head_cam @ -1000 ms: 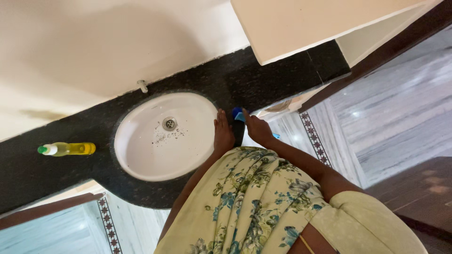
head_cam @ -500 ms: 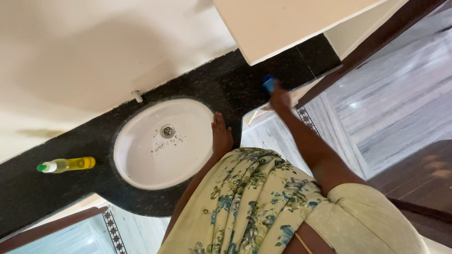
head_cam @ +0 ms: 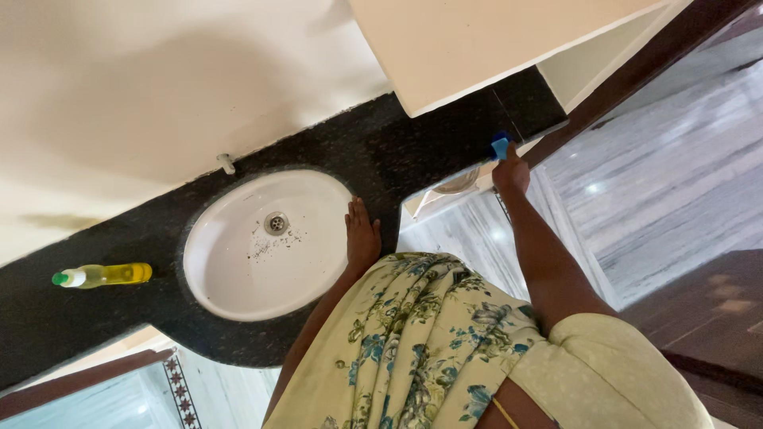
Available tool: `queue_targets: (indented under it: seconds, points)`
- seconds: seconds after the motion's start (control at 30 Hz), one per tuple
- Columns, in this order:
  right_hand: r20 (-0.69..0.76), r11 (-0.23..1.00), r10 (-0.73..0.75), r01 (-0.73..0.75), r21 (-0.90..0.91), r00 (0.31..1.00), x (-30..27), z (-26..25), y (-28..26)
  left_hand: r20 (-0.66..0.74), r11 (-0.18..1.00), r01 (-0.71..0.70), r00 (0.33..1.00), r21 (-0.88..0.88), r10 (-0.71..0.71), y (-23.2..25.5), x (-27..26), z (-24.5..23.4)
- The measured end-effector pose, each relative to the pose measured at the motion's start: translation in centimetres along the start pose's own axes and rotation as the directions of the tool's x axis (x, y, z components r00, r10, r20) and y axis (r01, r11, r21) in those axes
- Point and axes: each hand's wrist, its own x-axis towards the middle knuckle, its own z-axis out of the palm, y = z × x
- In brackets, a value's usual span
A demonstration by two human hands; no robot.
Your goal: The person scrubs the inside of a white bathroom sink and the surrounding black countertop using a blue scrub brush. They apply liquid soap from a yellow bottle to the sink and continue scrubbing the basin and counter surfaces.
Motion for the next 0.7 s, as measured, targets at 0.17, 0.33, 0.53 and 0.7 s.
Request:
queue_targets:
  seconds: [0.17,0.33,0.53,0.7]
  points:
    - [0.08,0.885,-0.458,0.447,0.127,0.885,-4.6,6.7,-7.9,-0.019,0.997,0.017,1.0,0.074,-0.015,1.9,0.4,-0.7]
    - [0.347,0.642,-0.755,0.736,0.215,0.557,-11.4,10.0,-16.9,-0.015,0.989,0.14,0.99,0.056,-0.139,3.6,0.7,-1.0]
    - [0.209,0.889,-0.448,0.458,0.001,0.869,2.1,5.6,-10.2,-0.018,0.964,0.191,0.981,0.184,-0.191,3.9,0.7,0.0]
    - [-0.02,0.991,-0.113,0.114,0.074,0.993,9.4,-0.9,-2.4,-0.046,0.953,0.179,0.984,0.243,-0.173,4.8,1.5,0.6]
